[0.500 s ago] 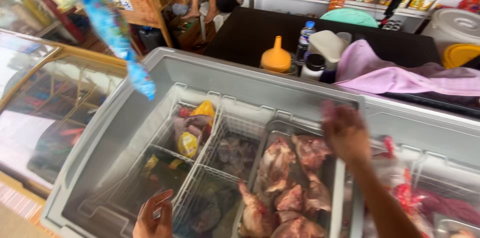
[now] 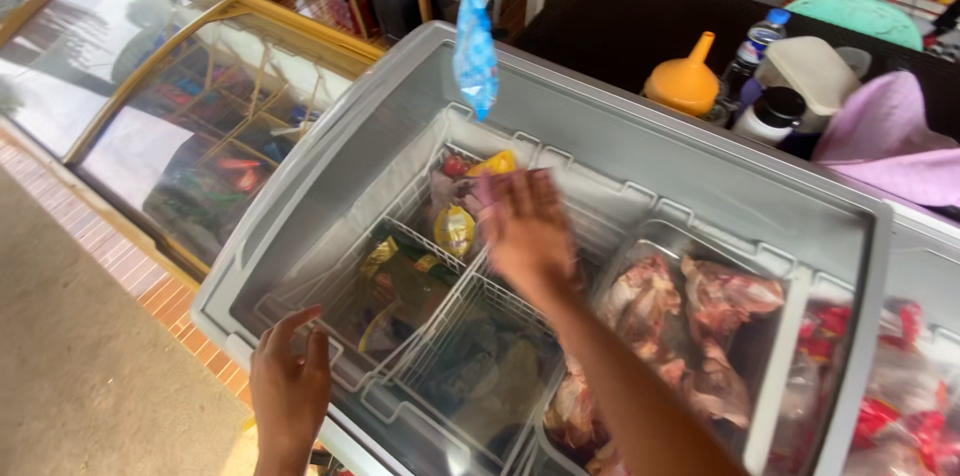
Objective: The person wipes the glass lid and metal frame of a commercial chest freezer using a pink cloth. They repeatedly open and close the lid to clean the edges and the surface, ensuring the glass is clear for display.
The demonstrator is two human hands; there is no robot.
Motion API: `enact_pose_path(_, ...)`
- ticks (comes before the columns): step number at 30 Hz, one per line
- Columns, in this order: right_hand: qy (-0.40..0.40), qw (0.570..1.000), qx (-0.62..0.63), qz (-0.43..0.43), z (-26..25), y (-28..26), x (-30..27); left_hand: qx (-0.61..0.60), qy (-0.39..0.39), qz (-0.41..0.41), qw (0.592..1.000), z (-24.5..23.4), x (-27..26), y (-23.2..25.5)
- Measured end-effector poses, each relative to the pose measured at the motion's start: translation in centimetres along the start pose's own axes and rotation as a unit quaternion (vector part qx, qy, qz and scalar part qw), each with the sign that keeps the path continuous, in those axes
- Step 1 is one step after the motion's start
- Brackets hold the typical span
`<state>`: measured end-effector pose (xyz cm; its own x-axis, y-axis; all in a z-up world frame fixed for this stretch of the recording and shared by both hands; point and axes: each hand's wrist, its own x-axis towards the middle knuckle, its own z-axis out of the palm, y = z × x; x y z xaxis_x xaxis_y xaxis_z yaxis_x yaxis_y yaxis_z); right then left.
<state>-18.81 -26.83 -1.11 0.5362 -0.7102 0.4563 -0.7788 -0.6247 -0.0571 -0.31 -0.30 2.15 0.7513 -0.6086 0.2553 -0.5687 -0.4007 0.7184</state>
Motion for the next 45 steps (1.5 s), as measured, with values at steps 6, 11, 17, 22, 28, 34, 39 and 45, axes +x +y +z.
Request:
enact_pose_path(6,0.033,0.972,0.163,-0.168,-1.4,-7.9,-2.8,0.022,-0.003,-0.015,1.0,-0.7,0.2,0.7)
enact_pose_path(11,0.033,0.958,0.164,-0.235,-1.1,-2.0,-2.3,0.026,-0.046,-0.082,0.995,-2.1,-0.2,0.7)
enact_pose_path(17,-0.076,0.989,0.092,0.087,-4.6,14.5,-2.2,-0.008,-0.036,0.001,0.999,-1.7,-1.6,-0.4)
enact_pose_path(22,0.057,0.981,0.031,0.181,-8.7,22.9,-9.0,-0.024,-0.034,0.041,0.998,0.3,-2.2,-0.6)
enact_pose_path(28,0.104,0.979,-0.018,0.173,-10.5,17.7,-17.7,-0.048,-0.078,0.081,0.992,5.3,-3.1,2.1)
enact_pose_path(34,0.032,0.998,0.019,0.041,-15.7,9.2,-24.8,-0.096,-0.135,0.168,0.972,10.6,-3.9,6.5)
enact_pose_path(39,0.058,0.992,-0.022,0.113,-14.9,14.9,-24.0,-0.116,-0.162,0.182,0.963,11.8,-3.1,9.4)
enact_pose_path(45,0.054,0.961,-0.03,0.271,-13.1,24.0,-18.2,-0.122,-0.201,0.089,0.968,10.7,-2.9,11.5)
